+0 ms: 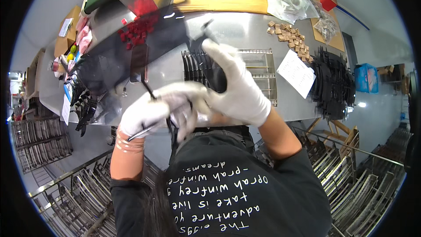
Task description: The person assembles small black plastic components onto a metal rack, repeatedly picking up parts and securing them with zip ties. The person also handles red plastic pieces and a smartphone on the table.
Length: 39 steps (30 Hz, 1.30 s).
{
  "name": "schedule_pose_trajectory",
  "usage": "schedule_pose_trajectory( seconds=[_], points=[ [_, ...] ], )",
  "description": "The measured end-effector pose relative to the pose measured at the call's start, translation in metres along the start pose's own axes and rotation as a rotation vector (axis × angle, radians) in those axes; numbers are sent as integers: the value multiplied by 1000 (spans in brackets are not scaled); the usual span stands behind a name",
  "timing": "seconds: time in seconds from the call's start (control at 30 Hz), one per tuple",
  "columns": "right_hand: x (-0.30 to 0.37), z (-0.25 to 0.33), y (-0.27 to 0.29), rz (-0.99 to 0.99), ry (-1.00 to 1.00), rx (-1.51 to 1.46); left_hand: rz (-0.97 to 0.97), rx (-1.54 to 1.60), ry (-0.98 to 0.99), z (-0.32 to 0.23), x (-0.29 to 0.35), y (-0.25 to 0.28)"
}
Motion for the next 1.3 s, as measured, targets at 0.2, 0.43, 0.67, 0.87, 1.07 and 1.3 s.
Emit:
schedule_pose_trajectory(
  seconds=[0.2, 0.43, 0.67, 0.87, 1.07, 1.3],
  points=[
    [28, -12, 6, 545, -164, -333, 293, -792, 250, -17, -15, -40],
    [45, -82, 92, 424, -293, 431, 181, -576, 385, -38, 52, 1],
    [75, -146, 5, 34, -826, -1144, -322, -192, 19, -4, 48, 4],
    [66, -150, -32, 174, -740, -360, -316, -35, -46, 9, 39, 25],
    [22, -55, -1, 209, -426, 329, -212, 147, 66, -8, 18, 0],
    [23, 10, 5, 574, -2, -653, 479, -464, 397, -17, -7, -27]
  ],
)
Point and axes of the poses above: each hand's wrist, its own x-axis away from the middle knuckle, its own y-axis out of the back of the hand, z = x × y, the point moved 2 cm from there along -x, towards the middle knuckle, and after that the axes turned 9 degrees about z, right-handed, at the moved point
